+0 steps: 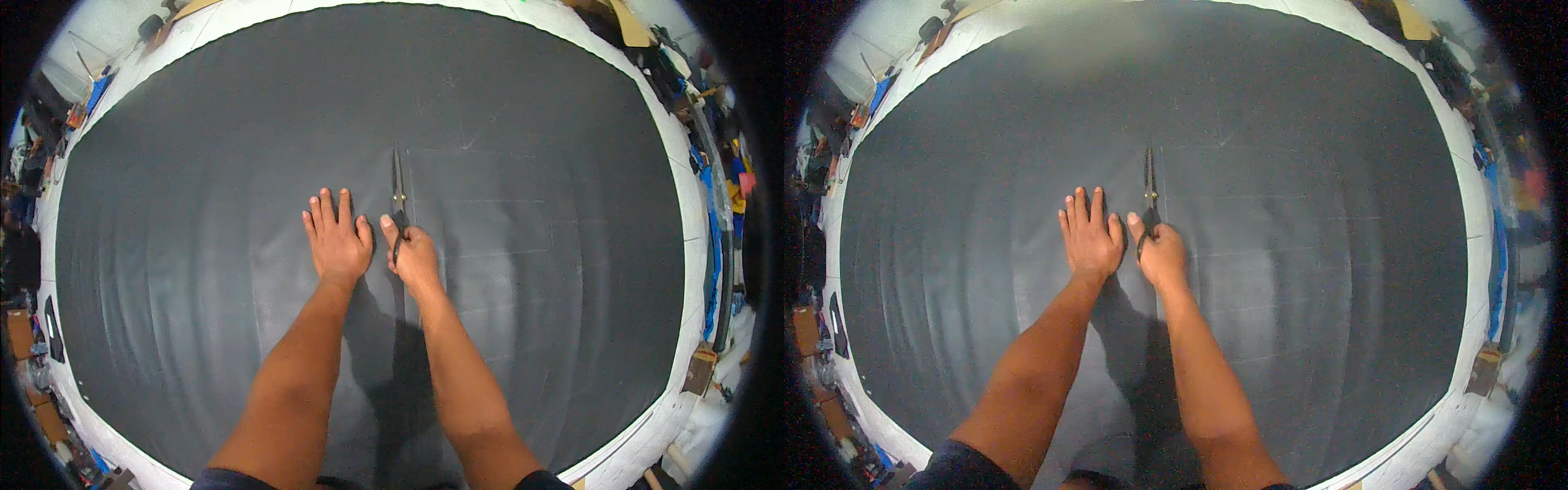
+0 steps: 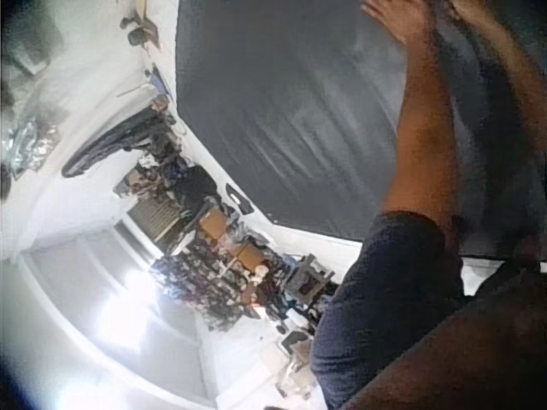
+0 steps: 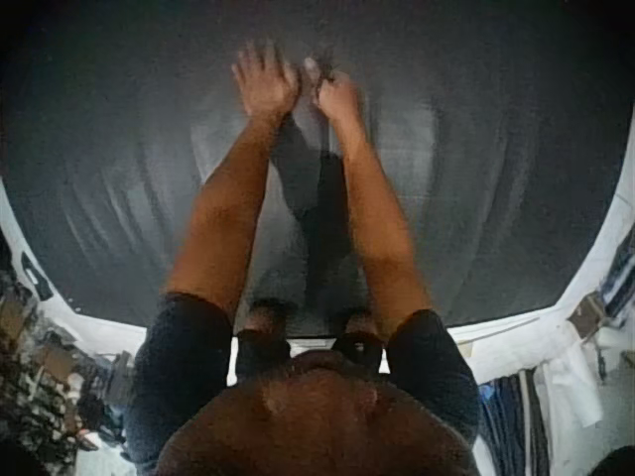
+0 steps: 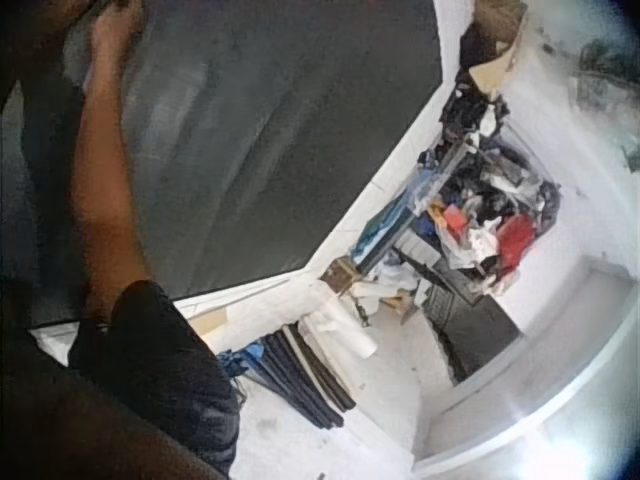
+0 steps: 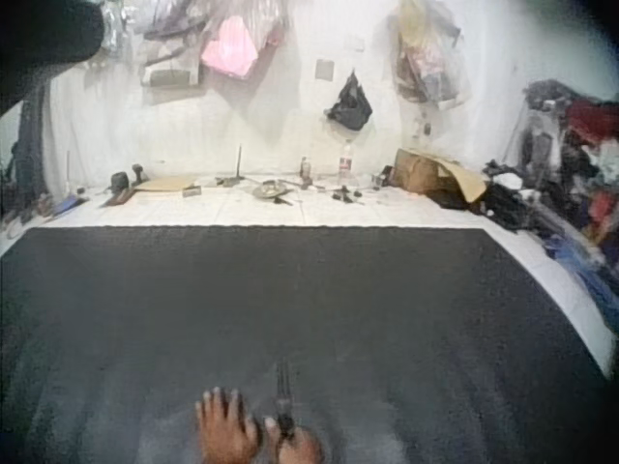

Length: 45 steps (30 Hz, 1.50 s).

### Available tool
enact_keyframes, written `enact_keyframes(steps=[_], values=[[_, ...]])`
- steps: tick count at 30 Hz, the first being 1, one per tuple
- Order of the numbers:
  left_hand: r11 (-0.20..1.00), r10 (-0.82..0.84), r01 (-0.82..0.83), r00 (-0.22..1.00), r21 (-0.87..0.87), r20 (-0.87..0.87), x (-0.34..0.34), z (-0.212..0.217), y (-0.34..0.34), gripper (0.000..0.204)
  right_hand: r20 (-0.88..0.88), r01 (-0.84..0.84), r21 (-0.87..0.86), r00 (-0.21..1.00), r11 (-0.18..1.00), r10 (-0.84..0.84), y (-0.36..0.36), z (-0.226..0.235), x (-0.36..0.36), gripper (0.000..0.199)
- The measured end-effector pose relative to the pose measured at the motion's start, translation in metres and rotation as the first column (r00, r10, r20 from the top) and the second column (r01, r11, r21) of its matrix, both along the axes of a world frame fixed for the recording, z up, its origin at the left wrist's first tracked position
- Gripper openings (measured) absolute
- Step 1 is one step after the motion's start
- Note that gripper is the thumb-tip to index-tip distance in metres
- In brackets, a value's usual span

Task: The person cuts a large sheet of material using scissors and sets a piece aside. Next, the person cuts the plastic wrap off a cylinder with scissors, slits the outer sleeve open along its length, and spreads it flat across the sheet on the floor.

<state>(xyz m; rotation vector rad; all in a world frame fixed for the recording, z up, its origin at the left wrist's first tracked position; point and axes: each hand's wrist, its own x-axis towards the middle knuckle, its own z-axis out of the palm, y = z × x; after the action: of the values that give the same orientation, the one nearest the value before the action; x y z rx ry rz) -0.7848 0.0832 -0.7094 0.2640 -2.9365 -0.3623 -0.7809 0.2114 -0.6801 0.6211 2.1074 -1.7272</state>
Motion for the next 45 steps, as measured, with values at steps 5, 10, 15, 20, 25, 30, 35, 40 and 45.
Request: enact_keyframes(steps=[5, 10, 15, 20, 25, 30, 35, 40, 45], values=[[1.0, -0.006, 0.005, 0.999, 0.025, 0.054, -0.008, 0.004, 0.009, 0.055, -0.139, 0.031, 0.081, 0.99, 0.996, -0.019, 0.007, -0.038, 0.0, 0.049], [1.0, 0.002, -0.004, 0.997, 0.023, 0.078, -0.008, 0.004, 0.004, 0.057, -0.026, 0.05, 0.08, 0.998, 0.996, -0.048, -0.005, -0.028, -0.042, 0.056], [0.998, -0.004, -0.002, 0.994, 0.055, 0.113, -0.011, 0.009, 0.005, 0.057, -0.032, 0.055, -0.05, 0.998, 0.997, -0.056, -0.009, -0.015, -0.102, 0.047], [0.997, -0.011, 0.002, 0.994, 0.08, 0.112, -0.014, 0.009, 0.003, 0.057, -0.014, 0.09, -0.105, 0.996, 0.99, -0.092, -0.018, -0.001, -0.155, 0.05], [0.995, -0.003, -0.014, 0.987, 0.101, 0.161, -0.013, 0.01, 0.002, 0.058, 0.003, 0.035, -0.105, 0.999, 0.994, -0.034, -0.019, 0.001, -0.205, 0.051], [0.995, -0.001, -0.019, 0.98, 0.101, 0.201, -0.014, 0.011, 0.002, 0.06, -0.009, 0.028, -0.136, 1.0, 0.99, -0.03, -0.023, 0.003, -0.252, 0.051], [0.995, -0.015, -0.007, 0.977, 0.103, 0.211, -0.013, 0.012, 0.0, 0.061, -0.041, 0.026, -0.135, 0.999, 0.991, -0.032, -0.029, -0.001, -0.297, 0.051], [0.997, -0.007, -0.008, 0.98, 0.072, 0.2, -0.014, 0.011, 0.001, 0.06, -0.068, -0.017, -0.2, 0.998, 0.98, 0.003, -0.029, -0.005, -0.345, 0.051], [0.995, -0.004, -0.021, 0.968, 0.097, 0.249, -0.015, 0.013, 0.001, 0.06, -0.084, -0.039, -0.196, 0.996, 0.98, 0.023, -0.035, -0.004, -0.391, 0.05]])
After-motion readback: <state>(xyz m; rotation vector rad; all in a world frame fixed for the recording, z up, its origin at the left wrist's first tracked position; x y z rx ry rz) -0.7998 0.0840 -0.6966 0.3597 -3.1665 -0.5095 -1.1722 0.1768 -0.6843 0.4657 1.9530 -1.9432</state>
